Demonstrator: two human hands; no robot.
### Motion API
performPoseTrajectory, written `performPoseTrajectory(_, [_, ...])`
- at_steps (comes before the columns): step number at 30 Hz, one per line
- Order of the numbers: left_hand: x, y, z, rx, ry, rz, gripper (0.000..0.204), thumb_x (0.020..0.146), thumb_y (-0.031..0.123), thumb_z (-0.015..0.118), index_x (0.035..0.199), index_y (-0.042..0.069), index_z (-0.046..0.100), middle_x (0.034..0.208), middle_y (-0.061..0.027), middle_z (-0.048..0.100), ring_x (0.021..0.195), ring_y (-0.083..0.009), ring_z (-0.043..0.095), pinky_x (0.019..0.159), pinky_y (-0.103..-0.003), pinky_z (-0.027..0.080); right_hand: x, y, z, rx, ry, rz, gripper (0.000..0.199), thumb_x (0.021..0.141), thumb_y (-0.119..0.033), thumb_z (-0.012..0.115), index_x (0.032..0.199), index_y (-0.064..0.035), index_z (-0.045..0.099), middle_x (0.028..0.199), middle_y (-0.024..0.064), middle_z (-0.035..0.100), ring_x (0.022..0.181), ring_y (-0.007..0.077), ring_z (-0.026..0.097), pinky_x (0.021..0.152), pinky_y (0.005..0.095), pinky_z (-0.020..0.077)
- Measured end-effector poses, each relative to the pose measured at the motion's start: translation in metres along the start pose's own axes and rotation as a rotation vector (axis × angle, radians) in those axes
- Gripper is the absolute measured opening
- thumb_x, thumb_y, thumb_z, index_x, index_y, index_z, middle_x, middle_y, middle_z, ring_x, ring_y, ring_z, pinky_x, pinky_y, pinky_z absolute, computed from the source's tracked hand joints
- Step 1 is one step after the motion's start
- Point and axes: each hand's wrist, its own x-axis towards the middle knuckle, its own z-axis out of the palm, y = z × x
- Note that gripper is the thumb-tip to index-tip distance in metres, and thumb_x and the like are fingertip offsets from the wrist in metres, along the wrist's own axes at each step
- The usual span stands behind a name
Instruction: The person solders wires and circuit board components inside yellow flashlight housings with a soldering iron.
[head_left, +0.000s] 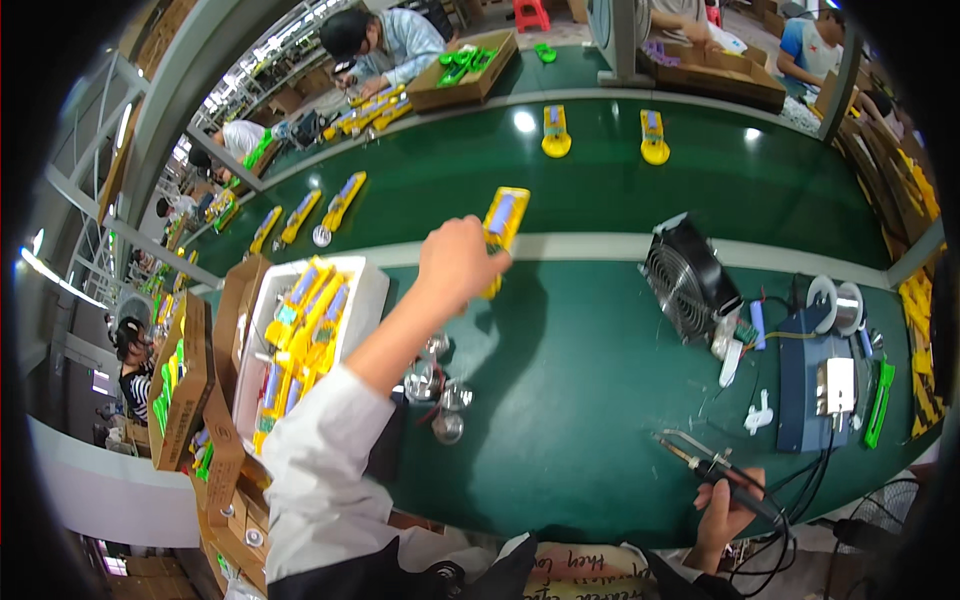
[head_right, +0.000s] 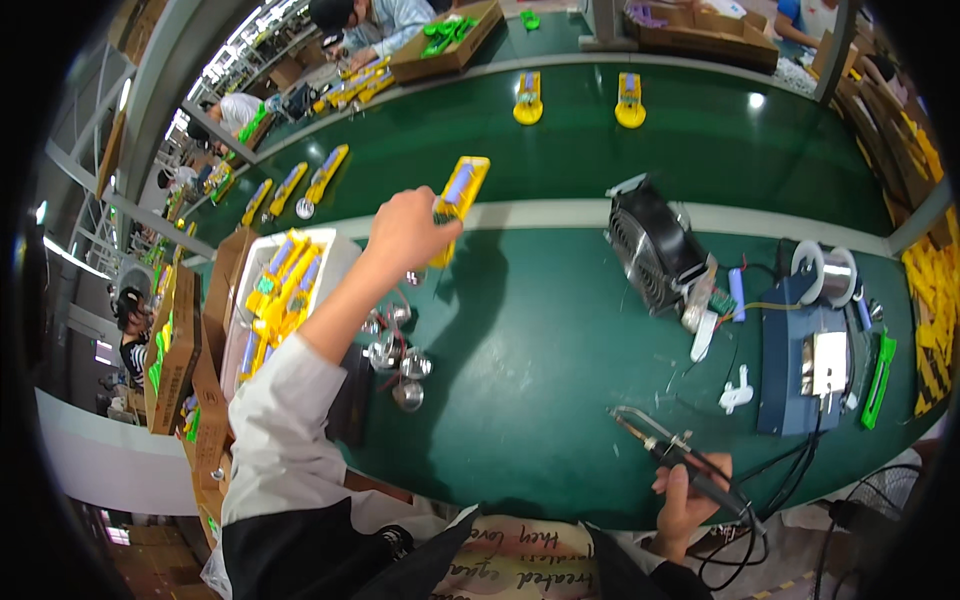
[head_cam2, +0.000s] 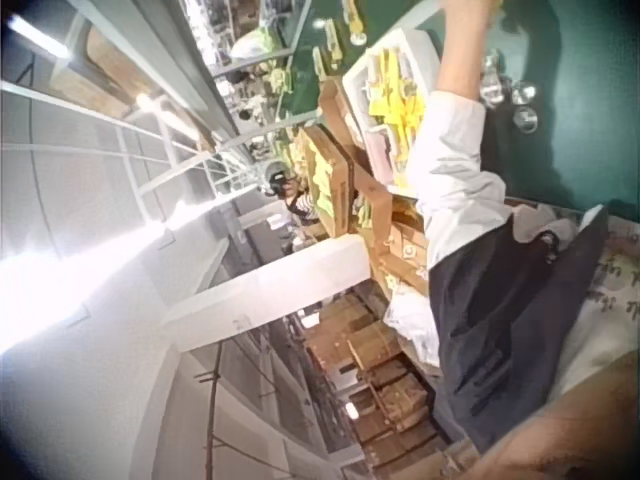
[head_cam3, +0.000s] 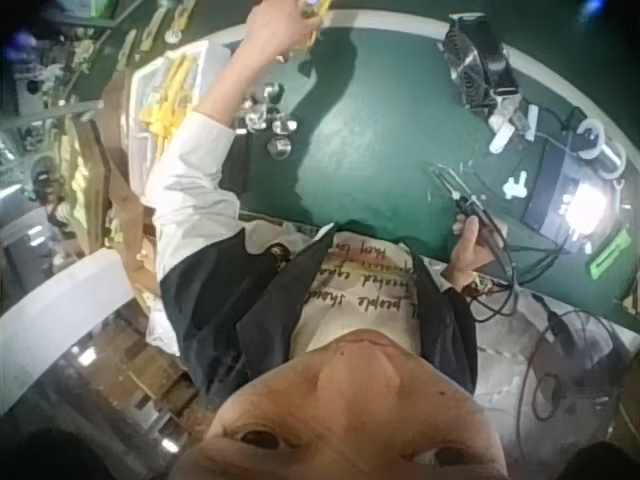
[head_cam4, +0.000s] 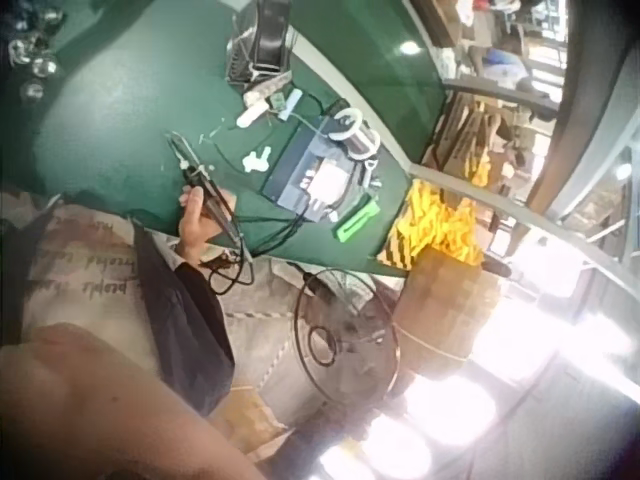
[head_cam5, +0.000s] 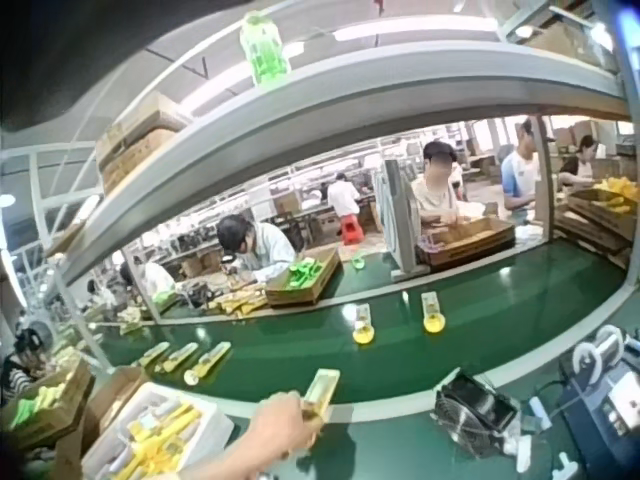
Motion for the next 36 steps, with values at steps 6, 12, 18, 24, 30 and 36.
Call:
performPoseTrajectory(6, [0.143, -0.063, 0.065, 0.075, 0.093, -0.218, 0.033, 0.062, 0.027, 0.069, 0.082, 0.002, 0.057, 0.08, -0.0136, 0.061, 0.074, -0.0277, 0.06, 0.064, -0.035, 0.049, 0.003, 0.028, -0.011, -0.013, 0.016, 0.068, 0.024, 0.074, -0.01, 0.054, 0.089, 0.0018, 0.039, 0.063, 0.0068, 0.045, 0.043, 0.0102, 0.044, 0.04, 0.0216, 0.0404])
performPoseTrajectory(12, [0.179, -0.02, 0.082, 0.091, 0.358, -0.067, 0.033, 0.067, 0.028, 0.066, 0.084, 0.001, 0.056, 0.085, -0.0176, 0.058, 0.082, -0.0319, 0.056, 0.069, -0.038, 0.047, 0.021, 0.009, -0.009, -0.083, 0.069, 0.082, 0.022, 0.078, -0.015, 0.056, 0.089, 0.0009, 0.045, 0.061, 0.009, 0.052, 0.049, 0.013, 0.048, 0.048, 0.024, 0.041])
performPoseTrajectory(18, [0.24, 0.057, 0.1, -0.051, 0.116, -0.118, 0.051, 0.077, 0.047, 0.049, 0.09, -0.001, 0.057, 0.09, -0.0185, 0.056, 0.086, -0.0319, 0.055, 0.072, -0.039, 0.046, 0.025, 0.012, -0.013, -0.052, 0.105, 0.097, 0.023, 0.076, -0.016, 0.059, 0.087, 0.0, 0.046, 0.061, 0.0088, 0.052, 0.047, 0.0124, 0.047, 0.047, 0.0236, 0.0409])
performPoseTrajectory(24, [0.234, 0.039, 0.151, 0.112, 0.14, -0.14, 0.037, 0.08, 0.034, 0.05, 0.088, -0.001, 0.059, 0.088, -0.0184, 0.056, 0.079, -0.0309, 0.058, 0.067, -0.034, 0.048, 0.022, 0.012, -0.011, -0.136, 0.139, 0.064, 0.019, 0.078, -0.016, 0.055, 0.085, -0.0001, 0.046, 0.061, 0.0086, 0.053, 0.048, 0.0129, 0.048, 0.048, 0.0234, 0.0399])
performPoseTrajectory(30, [0.082, 0.045, 0.058, 0.166, 0.175, 0.262, 0.026, 0.079, 0.023, 0.05, 0.069, 0.0, 0.056, 0.075, -0.0199, 0.052, 0.063, -0.0316, 0.054, 0.056, -0.039, 0.045, 0.02, 0.037, -0.019, -0.046, 0.286, -0.037, 0.027, 0.077, -0.016, 0.052, 0.093, 0.002, 0.04, 0.065, 0.0076, 0.046, 0.04, 0.0101, 0.041, 0.038, 0.0201, 0.0361])
performPoseTrajectory(36, [-0.148, 0.049, 0.006, -0.071, 0.028, 0.308, 0.022, 0.078, 0.025, 0.054, 0.078, 0.003, 0.056, 0.098, -0.0203, 0.045, 0.079, -0.0313, 0.049, 0.059, -0.037, 0.048, 0.02, 0.026, -0.014, 0.052, 0.291, -0.168, 0.022, 0.081, -0.017, 0.048, 0.094, 0.0004, 0.042, 0.077, 0.0073, 0.043, 0.047, 0.0098, 0.041, 0.037, 0.0185, 0.0302])
